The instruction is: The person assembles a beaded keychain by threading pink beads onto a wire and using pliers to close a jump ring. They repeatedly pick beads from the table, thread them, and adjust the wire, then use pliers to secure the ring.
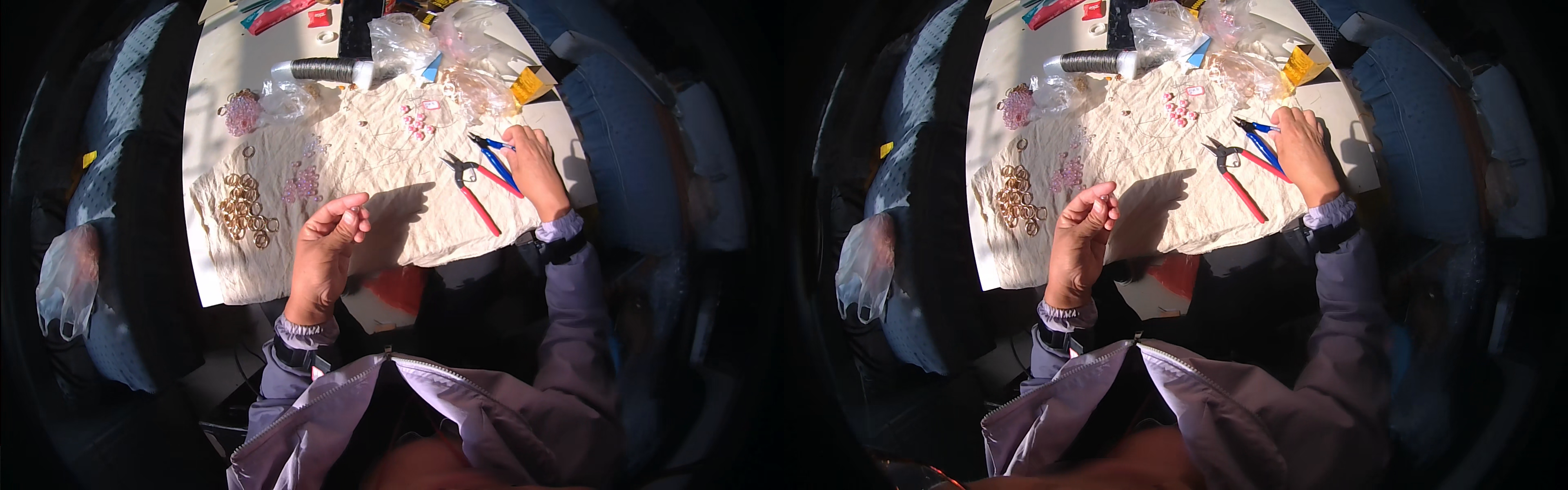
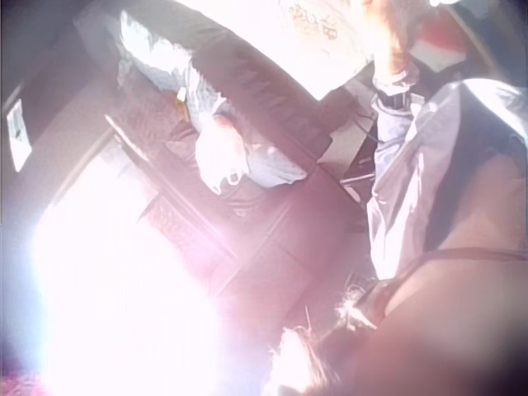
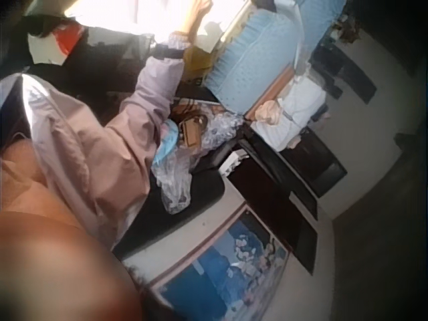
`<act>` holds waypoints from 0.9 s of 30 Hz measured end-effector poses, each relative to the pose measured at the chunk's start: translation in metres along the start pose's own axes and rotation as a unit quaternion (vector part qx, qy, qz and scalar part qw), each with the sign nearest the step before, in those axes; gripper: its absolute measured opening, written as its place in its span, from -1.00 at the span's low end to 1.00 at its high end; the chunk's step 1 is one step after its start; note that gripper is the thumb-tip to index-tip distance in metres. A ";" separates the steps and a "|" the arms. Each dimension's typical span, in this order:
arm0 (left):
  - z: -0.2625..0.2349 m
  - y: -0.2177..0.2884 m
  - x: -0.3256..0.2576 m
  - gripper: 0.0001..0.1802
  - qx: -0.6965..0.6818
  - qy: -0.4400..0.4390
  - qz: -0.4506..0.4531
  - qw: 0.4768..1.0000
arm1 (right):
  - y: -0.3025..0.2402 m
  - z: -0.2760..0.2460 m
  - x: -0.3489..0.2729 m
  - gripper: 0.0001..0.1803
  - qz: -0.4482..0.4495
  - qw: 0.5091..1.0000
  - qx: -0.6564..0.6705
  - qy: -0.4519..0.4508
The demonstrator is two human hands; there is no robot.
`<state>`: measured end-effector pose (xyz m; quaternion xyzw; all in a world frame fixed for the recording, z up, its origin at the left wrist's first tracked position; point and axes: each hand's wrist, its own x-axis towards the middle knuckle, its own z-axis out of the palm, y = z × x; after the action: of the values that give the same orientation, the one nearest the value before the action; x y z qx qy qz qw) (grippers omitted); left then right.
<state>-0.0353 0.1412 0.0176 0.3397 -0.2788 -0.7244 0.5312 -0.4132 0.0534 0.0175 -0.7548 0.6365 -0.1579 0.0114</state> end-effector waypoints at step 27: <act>-0.020 -0.008 -0.048 -0.63 -0.143 -0.014 0.081 0.986 | -0.211 -0.055 -0.066 -0.70 -0.122 0.877 0.425 -0.191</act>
<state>-0.0145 0.1890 0.0085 0.2262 -0.2067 -0.7160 0.6272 -0.2348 0.1667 0.1013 -0.7646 0.3968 -0.2659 0.4327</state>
